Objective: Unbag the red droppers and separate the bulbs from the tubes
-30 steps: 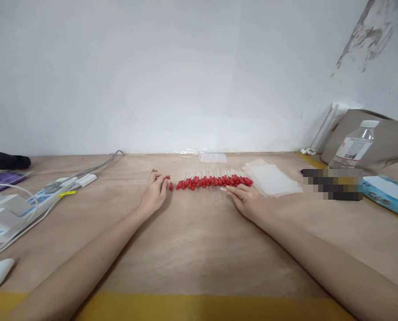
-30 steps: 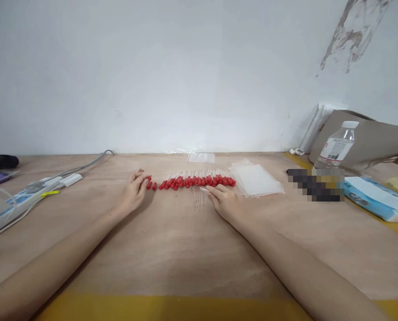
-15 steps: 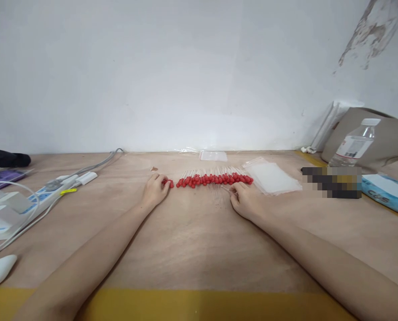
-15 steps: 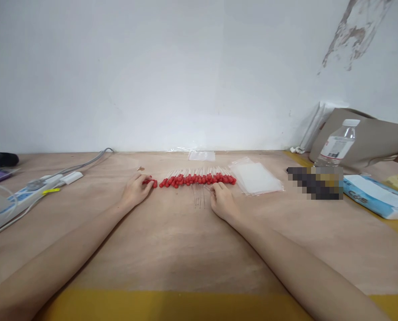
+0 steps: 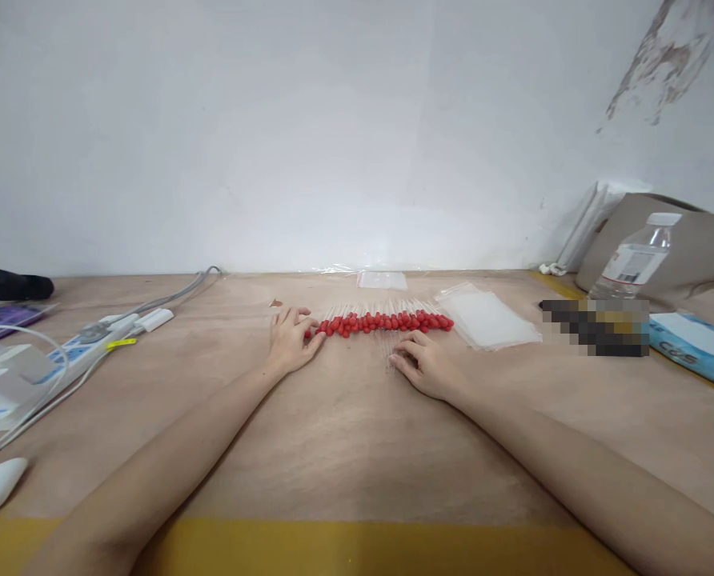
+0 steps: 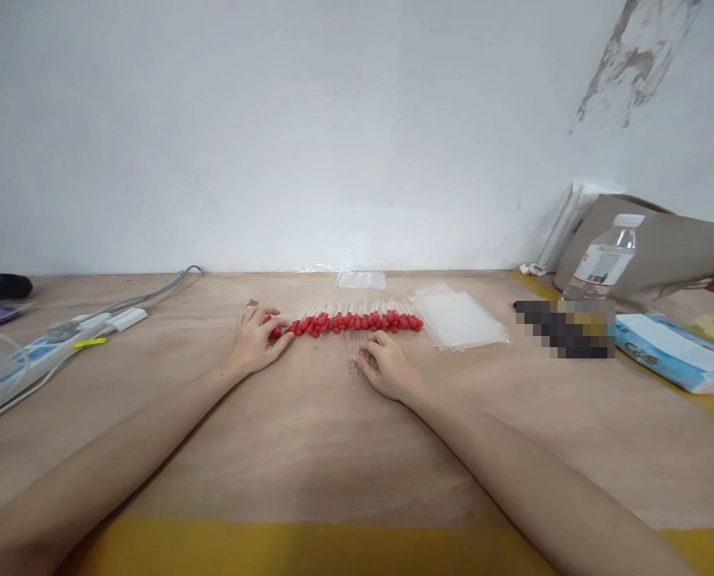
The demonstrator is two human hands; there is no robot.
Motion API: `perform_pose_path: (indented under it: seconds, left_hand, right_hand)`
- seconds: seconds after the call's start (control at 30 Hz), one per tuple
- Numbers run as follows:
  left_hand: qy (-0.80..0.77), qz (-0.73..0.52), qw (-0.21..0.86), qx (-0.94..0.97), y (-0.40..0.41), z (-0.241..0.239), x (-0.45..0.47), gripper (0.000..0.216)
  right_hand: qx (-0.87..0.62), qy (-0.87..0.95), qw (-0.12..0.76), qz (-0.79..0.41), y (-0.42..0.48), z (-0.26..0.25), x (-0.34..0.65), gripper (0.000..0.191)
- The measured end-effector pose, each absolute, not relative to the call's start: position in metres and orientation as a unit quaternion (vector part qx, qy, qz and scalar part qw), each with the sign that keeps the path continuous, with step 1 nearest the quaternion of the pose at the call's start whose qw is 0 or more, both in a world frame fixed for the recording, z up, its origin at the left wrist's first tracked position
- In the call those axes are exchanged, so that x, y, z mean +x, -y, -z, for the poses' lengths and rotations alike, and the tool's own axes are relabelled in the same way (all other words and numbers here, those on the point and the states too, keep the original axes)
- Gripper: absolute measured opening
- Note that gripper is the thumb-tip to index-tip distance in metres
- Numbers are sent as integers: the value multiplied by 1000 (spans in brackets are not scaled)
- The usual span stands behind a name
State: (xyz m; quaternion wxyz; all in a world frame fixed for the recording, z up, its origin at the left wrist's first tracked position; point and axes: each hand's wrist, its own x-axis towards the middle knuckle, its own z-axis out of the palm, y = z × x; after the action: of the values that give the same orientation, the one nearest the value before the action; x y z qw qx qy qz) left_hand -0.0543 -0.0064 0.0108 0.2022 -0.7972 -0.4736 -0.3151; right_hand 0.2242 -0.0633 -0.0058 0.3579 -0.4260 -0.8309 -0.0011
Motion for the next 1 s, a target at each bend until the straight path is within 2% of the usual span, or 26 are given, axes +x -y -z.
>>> perform_pose_path:
  seconds: [0.17, 0.4, 0.6, 0.73, 1.0]
  left_hand:
    - [476, 332, 193, -791, 2, -10, -48, 15]
    - [490, 442, 163, -733, 2, -12, -52, 12]
    - [397, 435, 81, -804, 27, -13, -48, 14]
    - [308, 378, 49, -872, 41, -13, -34, 12]
    - [267, 337, 32, -902, 51, -14, -20, 16]
  right_hand:
    - [-425, 829, 363, 12, 63, 7, 225, 20]
    - [-416, 810, 410, 52, 61, 9, 228, 21]
    - [-438, 764, 461, 114, 64, 3, 231, 42]
    - [-411, 797, 421, 136, 65, 2, 233, 50]
    - [-330, 871, 344, 121, 63, 6, 231, 36]
